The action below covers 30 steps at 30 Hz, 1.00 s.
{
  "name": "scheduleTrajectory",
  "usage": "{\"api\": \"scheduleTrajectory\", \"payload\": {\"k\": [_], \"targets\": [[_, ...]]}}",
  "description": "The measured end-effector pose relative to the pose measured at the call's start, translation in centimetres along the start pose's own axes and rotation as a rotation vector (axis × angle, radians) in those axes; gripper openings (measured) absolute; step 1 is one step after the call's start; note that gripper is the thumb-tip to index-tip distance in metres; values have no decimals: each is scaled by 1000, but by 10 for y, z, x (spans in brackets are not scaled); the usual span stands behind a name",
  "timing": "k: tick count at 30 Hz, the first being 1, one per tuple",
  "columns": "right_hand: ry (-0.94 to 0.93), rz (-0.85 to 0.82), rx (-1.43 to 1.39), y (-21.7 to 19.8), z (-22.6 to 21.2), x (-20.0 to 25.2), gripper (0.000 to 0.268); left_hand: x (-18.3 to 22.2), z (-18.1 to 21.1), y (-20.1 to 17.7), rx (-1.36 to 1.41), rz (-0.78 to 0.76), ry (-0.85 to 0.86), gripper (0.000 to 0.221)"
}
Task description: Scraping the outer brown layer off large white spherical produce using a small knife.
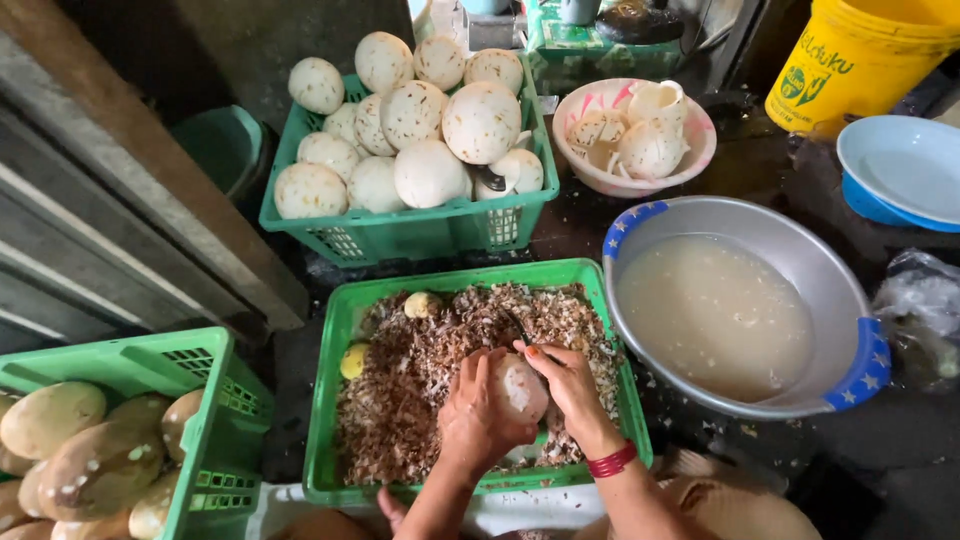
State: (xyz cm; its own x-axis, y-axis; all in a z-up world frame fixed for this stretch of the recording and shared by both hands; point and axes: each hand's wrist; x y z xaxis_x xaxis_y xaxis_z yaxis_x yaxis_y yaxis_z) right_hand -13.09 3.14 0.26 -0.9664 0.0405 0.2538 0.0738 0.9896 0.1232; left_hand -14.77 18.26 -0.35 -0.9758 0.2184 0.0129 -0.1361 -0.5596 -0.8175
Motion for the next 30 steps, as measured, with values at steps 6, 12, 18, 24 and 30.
{"api": "scheduleTrajectory", "payload": {"k": [6,12,18,24,30], "targets": [[140,17,-121,-13,8,-10,38,-5,3,-3,-36,-143,-99,118],[-89,280,223,6,20,5,17,-3,-8,-3,182,-160,-130,113],[-675,251,794,17,35,0,25,-13,-16,7,59,-106,-1,110],[-620,166,834,34,13,27,18,-18,-26,31,145,-134,42,99],[-137,115,169,3,33,-10,19,-1,-45,7,355,-90,234,112]]}}
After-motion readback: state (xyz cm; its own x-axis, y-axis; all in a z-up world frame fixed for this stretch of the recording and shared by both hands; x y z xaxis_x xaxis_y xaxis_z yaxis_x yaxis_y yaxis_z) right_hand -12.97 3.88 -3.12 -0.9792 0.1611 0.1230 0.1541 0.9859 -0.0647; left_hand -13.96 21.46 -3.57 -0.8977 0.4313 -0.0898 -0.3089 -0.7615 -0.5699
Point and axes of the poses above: each hand's wrist, its own x-axis away from the middle knuckle, its own y-axis out of the palm, z = x × y, and after that the axes turned 6 degrees about -z, right-handed
